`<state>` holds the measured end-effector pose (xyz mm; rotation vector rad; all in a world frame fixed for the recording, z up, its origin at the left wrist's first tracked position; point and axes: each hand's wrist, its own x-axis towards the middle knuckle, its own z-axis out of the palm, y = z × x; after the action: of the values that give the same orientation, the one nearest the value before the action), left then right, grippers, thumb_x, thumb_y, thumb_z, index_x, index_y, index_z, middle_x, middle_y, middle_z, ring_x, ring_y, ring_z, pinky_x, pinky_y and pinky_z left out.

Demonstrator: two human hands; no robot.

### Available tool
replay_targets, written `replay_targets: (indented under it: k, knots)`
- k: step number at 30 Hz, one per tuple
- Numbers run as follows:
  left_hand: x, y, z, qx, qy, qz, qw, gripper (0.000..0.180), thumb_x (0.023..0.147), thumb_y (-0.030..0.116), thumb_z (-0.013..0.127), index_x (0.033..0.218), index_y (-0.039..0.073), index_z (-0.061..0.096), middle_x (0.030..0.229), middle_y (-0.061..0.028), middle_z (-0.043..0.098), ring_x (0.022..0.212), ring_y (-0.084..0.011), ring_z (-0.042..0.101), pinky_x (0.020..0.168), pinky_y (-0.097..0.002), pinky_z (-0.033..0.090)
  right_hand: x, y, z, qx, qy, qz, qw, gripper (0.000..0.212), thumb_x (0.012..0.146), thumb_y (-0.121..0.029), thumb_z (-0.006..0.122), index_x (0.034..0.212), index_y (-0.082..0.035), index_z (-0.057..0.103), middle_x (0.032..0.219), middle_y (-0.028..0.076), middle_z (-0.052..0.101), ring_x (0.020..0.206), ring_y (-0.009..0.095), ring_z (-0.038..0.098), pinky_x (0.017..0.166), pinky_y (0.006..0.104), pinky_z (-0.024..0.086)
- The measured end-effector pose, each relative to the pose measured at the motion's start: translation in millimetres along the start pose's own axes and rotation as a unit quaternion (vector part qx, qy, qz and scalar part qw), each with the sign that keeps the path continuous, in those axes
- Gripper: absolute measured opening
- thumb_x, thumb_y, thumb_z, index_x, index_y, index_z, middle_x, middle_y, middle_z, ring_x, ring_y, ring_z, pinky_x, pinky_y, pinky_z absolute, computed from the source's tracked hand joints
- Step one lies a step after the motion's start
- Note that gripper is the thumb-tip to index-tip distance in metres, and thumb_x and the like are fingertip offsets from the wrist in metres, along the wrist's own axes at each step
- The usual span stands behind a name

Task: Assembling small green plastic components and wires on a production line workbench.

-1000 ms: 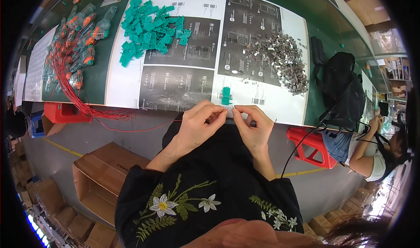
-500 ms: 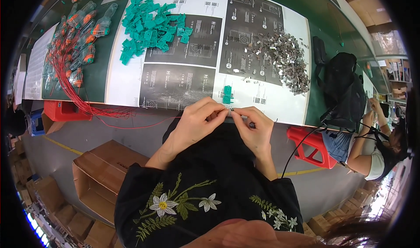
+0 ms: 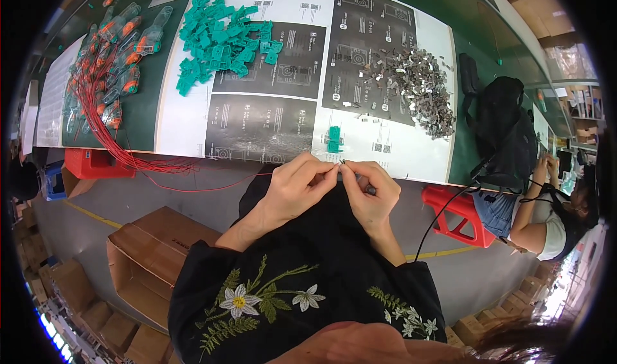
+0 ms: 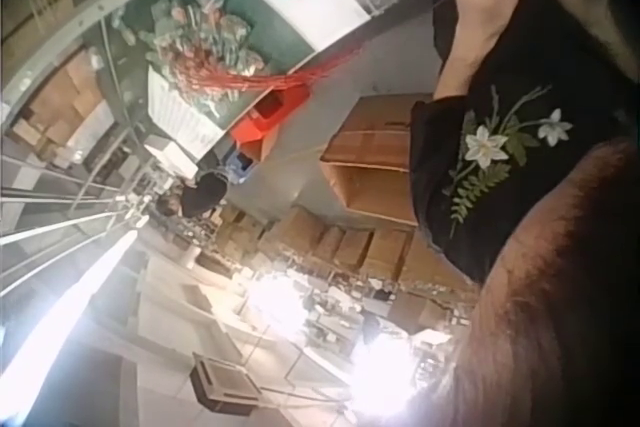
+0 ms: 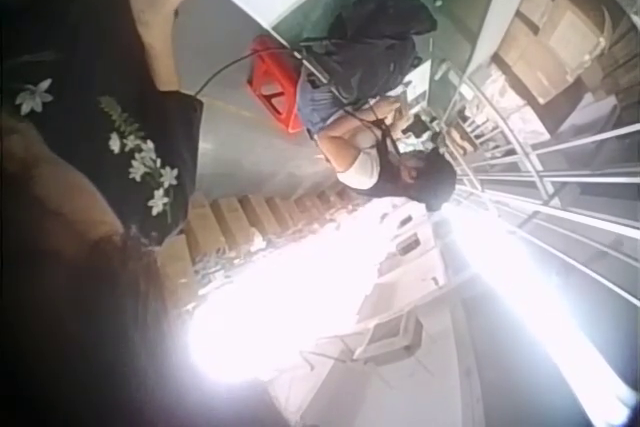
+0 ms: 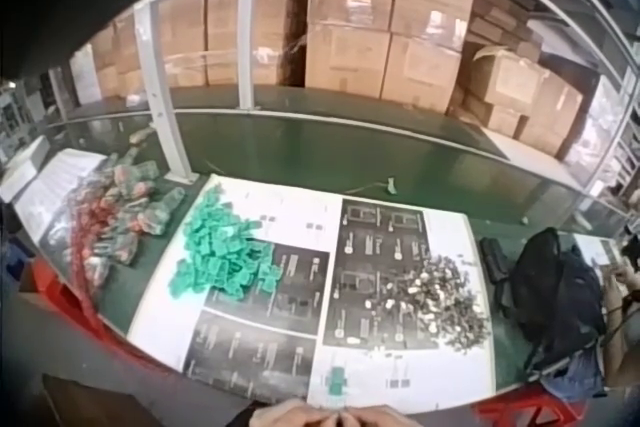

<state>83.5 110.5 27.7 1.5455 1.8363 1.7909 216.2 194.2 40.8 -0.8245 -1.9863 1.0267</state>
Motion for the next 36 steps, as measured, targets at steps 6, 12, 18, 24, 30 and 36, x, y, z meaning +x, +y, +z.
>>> replay_targets:
  k: [6, 12, 18, 24, 30, 36]
  knots:
    - [3.0, -2.6, -5.3, 0.014, -0.042, 0.012, 0.999, 0.014, 0.077, -0.006, 0.076, 0.088, -0.002, 0.068, 0.076, -0.0068, 0.064, 0.058, -0.0116, 0.061, 0.050, -0.0230, 0.049, 5.0, 7.2, -6.7, -0.012, -0.032, -0.107, 0.994, 0.016, 0.077, 0.002, 0.078, 0.090, 0.000, 0.070, 0.079, 0.008, 0.069, 0.052, 0.009, 0.057, 0.043, 0.0244, 0.042]
    - [7.8, -8.9, -12.3, 0.021, -0.087, 0.056, 0.994, 0.017, 0.075, -0.004, 0.076, 0.091, 0.000, 0.069, 0.079, -0.0071, 0.064, 0.063, -0.0169, 0.064, 0.055, -0.0261, 0.051, 15.6, 10.4, -21.3, -0.051, -0.105, -0.178, 0.977, 0.019, 0.076, 0.004, 0.076, 0.093, 0.000, 0.067, 0.082, 0.009, 0.067, 0.055, 0.018, 0.061, 0.045, 0.0293, 0.045]
    - [23.4, -8.1, -27.5, -0.002, -0.194, 0.082, 0.978, 0.022, 0.075, 0.000, 0.075, 0.096, 0.001, 0.068, 0.082, -0.0077, 0.061, 0.069, -0.0251, 0.063, 0.061, -0.0323, 0.052, 23.5, 0.0, -37.3, -0.092, -0.232, -0.204, 0.947, 0.020, 0.075, 0.005, 0.074, 0.092, 0.000, 0.066, 0.084, 0.009, 0.066, 0.062, 0.023, 0.064, 0.050, 0.0310, 0.048]
    - [13.4, -6.9, -14.7, 0.023, -0.207, 0.052, 0.977, 0.024, 0.075, -0.001, 0.075, 0.098, 0.002, 0.068, 0.075, -0.0057, 0.056, 0.061, -0.0196, 0.059, 0.055, -0.0297, 0.050, 17.2, 0.8, -29.6, -0.078, -0.181, -0.171, 0.965, 0.019, 0.076, 0.003, 0.075, 0.092, -0.001, 0.065, 0.084, 0.009, 0.066, 0.061, 0.022, 0.064, 0.050, 0.0305, 0.048]
    - [6.5, -15.3, -9.0, -0.035, -0.163, 0.007, 0.986, 0.023, 0.076, -0.003, 0.074, 0.098, 0.002, 0.068, 0.076, -0.0037, 0.054, 0.057, -0.0118, 0.055, 0.049, -0.0254, 0.046, 20.5, -4.3, -33.1, -0.119, -0.196, -0.161, 0.960, 0.020, 0.077, 0.003, 0.074, 0.094, -0.001, 0.064, 0.084, 0.008, 0.065, 0.062, 0.024, 0.063, 0.052, 0.0316, 0.049]
    - [9.6, -20.5, -8.8, -0.065, -0.185, -0.035, 0.980, 0.020, 0.077, -0.003, 0.074, 0.095, 0.001, 0.067, 0.080, -0.0045, 0.056, 0.059, -0.0132, 0.056, 0.052, -0.0256, 0.047, 33.5, -0.5, -36.9, -0.155, -0.231, -0.175, 0.944, 0.021, 0.077, 0.003, 0.072, 0.096, -0.003, 0.063, 0.087, 0.008, 0.065, 0.063, 0.025, 0.063, 0.052, 0.0330, 0.049]
